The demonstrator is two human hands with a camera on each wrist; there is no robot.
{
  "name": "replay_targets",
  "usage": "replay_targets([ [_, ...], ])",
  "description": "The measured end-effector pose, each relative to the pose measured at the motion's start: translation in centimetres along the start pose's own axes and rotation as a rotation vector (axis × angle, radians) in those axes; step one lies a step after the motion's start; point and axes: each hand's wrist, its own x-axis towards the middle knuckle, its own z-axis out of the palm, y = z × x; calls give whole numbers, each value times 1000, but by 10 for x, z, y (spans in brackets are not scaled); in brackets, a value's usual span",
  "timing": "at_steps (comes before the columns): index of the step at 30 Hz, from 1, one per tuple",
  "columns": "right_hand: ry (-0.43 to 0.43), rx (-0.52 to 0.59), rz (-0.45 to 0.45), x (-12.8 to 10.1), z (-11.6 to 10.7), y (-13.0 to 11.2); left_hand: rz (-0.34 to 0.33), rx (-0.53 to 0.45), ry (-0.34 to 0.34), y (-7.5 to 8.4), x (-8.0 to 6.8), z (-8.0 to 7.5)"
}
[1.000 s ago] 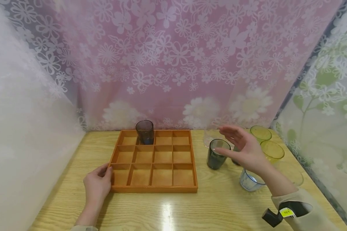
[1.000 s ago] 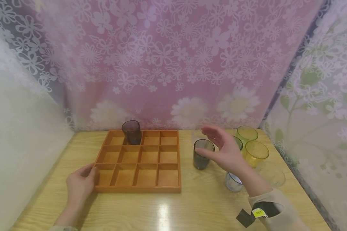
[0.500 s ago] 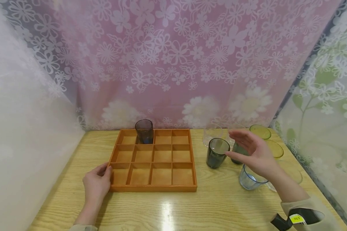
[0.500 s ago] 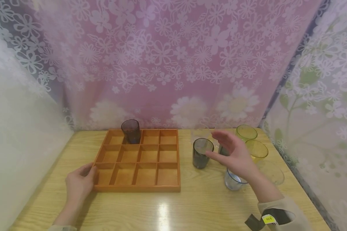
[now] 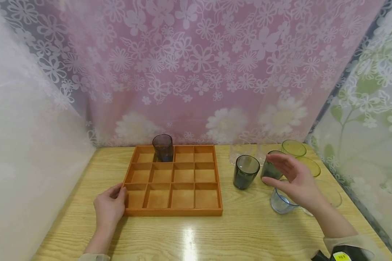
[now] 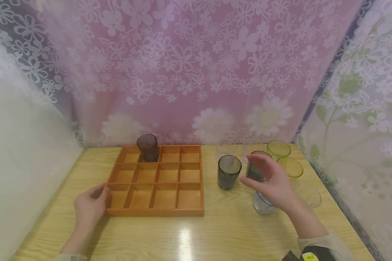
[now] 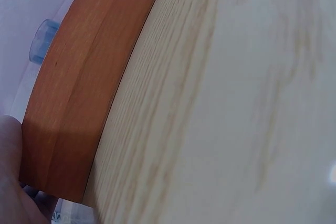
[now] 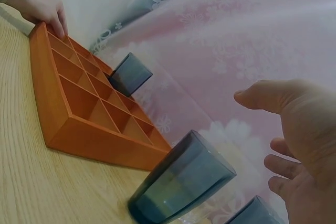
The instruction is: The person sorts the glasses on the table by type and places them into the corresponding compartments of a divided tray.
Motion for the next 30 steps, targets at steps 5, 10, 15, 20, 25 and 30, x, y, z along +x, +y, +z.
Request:
replay_targets([
  [5, 21, -5, 14, -7, -2, 5, -1, 4, 1, 0, 0, 1],
  [10, 49, -34, 29, -14, -8, 9, -8, 10, -4, 0, 1, 2],
  [15, 71, -87, 44, -23, -15, 17, -14, 6, -8, -1, 0, 1],
  [20, 91, -151, 65, -30, -21, 25, -8, 9, -2, -2, 0, 1],
  [25, 104, -177, 119, -39, -24, 32, -8, 9, -6, -2, 0, 1],
  [30, 96, -202, 128, -48, -25, 40, -11, 5, -13, -1, 0, 1],
])
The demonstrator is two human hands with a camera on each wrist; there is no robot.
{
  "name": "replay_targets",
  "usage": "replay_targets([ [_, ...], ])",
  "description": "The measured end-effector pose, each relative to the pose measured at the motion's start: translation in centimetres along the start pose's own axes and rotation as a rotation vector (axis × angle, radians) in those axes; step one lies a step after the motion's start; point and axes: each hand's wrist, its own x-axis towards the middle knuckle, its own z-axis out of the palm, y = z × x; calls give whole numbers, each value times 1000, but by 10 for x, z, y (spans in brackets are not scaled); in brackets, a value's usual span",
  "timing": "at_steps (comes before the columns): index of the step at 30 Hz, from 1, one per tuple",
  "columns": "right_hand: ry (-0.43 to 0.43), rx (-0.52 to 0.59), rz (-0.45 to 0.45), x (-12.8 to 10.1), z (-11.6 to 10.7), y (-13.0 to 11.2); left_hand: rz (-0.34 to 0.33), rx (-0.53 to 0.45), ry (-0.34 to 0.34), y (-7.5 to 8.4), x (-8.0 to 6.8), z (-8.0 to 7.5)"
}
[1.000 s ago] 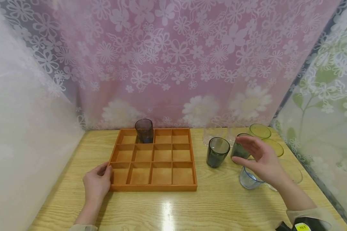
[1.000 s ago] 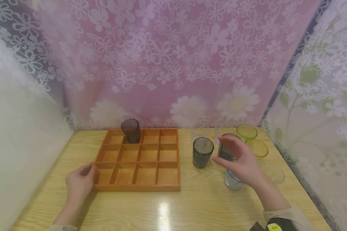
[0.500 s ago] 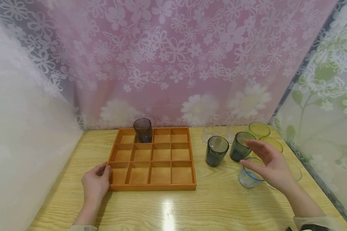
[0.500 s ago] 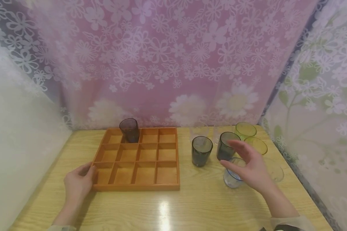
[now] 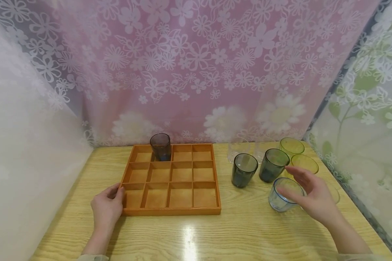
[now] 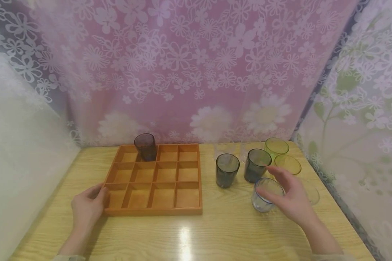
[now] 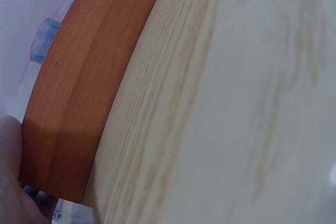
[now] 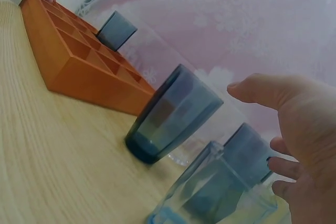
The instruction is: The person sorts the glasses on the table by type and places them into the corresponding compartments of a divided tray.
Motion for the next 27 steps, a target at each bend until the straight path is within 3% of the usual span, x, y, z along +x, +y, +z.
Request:
replay_targets([
  [9, -37, -35, 78, -9, 2, 8, 3, -11, -1, -1, 0, 0],
  [27, 34, -13, 46, -16, 16, 19, 5, -19, 8, -2, 0, 0],
])
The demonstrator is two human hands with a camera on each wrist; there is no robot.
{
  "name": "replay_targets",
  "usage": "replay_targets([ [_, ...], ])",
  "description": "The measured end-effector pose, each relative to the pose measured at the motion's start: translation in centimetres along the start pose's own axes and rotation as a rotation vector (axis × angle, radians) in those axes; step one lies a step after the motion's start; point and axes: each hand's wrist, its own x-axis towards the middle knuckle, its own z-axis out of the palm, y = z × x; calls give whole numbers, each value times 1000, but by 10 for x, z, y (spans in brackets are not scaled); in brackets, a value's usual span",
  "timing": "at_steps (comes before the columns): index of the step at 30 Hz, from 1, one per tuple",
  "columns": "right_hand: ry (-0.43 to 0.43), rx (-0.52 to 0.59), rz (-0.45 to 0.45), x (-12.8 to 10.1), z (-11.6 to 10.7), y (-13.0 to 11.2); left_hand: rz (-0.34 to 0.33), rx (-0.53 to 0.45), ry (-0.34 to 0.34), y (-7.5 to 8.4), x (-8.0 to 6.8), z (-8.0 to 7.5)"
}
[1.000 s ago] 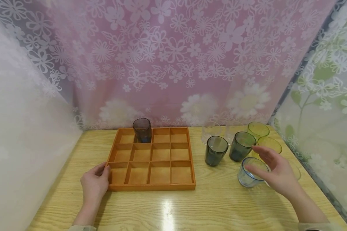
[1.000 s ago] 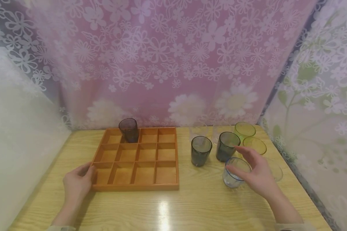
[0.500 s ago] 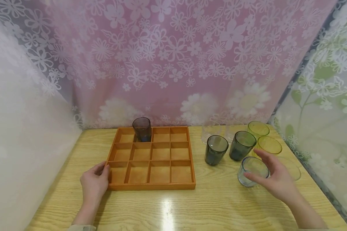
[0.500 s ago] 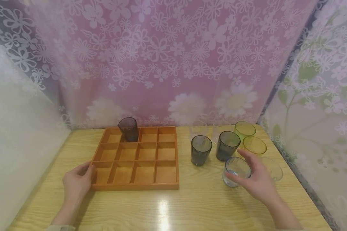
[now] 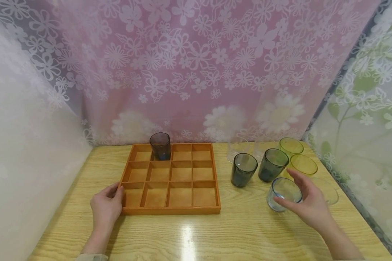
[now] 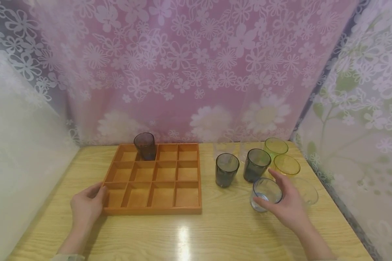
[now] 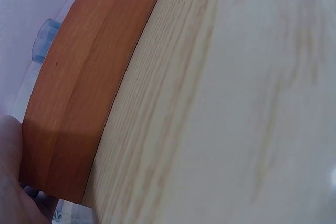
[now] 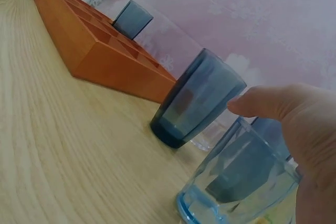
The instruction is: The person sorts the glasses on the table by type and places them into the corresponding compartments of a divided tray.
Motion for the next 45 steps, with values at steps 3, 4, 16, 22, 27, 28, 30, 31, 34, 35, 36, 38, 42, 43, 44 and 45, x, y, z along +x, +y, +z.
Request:
replay_targets([
  [3, 12, 13, 6, -1, 3, 3, -2, -3, -1, 0, 0, -1],
  [4, 15, 17, 9, -1, 4, 4, -2, -3, -1, 0, 0, -1],
  [16, 21, 55, 28, -6, 18, 20, 5, 7, 15, -1, -1, -3],
  [22, -2, 102, 40, -8, 22, 26, 2, 8, 12, 0, 0, -3],
  [27, 20, 147, 51, -11, 24, 28, 4, 1, 7, 0, 2, -1],
  [28, 27, 150, 50, -11, 24, 28, 6, -3, 8, 0, 3, -1],
  [30, 39, 149, 48, -12, 26, 29, 10, -5, 13, -1, 3, -1],
  [31, 47, 147, 46, -12, 26, 29, 13, -7, 15, -1, 3, -1],
  [34, 60, 152, 42, -11, 28, 27, 16, -7, 20, -2, 3, -1],
  [35, 61, 159, 41, -10, 28, 25, 16, -8, 20, -2, 3, -1],
  [36, 62, 172, 40, -10, 29, 24, 16, -9, 21, -2, 3, -1],
  [38, 61, 199, 40, -8, 29, 21, 16, -8, 19, -2, 3, -1],
  [42, 40, 245, 36, -4, 28, 14, 4, -5, 16, -2, 3, -1],
  [43, 34, 245, 32, -3, 27, 12, 0, -4, 15, -2, 3, -1],
  [44, 29, 246, 29, -2, 27, 9, -4, -2, 14, -1, 3, -1],
  [45, 23, 248, 26, -1, 27, 7, -9, -2, 14, -1, 3, -1],
])
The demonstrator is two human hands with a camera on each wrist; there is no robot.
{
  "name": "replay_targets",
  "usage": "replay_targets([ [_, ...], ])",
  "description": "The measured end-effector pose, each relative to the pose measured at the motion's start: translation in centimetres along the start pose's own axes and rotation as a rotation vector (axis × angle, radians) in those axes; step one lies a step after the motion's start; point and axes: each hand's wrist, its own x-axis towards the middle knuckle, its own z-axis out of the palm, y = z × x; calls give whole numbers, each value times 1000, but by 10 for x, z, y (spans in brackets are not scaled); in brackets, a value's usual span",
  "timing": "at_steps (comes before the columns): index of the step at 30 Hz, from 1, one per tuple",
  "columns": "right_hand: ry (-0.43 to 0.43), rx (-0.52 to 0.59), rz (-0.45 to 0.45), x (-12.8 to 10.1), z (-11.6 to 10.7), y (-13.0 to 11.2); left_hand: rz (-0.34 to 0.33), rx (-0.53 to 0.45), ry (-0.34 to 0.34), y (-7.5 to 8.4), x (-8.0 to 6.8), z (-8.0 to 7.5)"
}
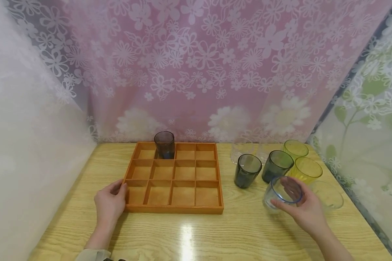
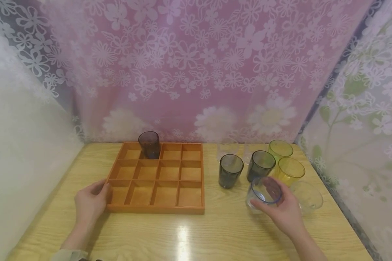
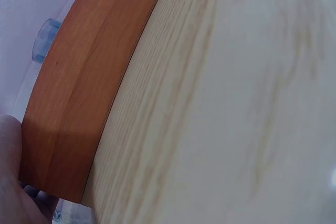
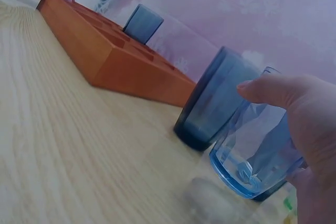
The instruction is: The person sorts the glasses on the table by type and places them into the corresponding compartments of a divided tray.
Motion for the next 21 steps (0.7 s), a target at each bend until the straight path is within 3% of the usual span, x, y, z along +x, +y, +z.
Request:
replay_targets([
  [5, -16, -24, -20, 5, 1, -10, -13, -5, -6, 1, 0, 0],
  [21, -121, 41, -143, 27, -2, -53, -25, 1, -27, 1, -1, -1],
])
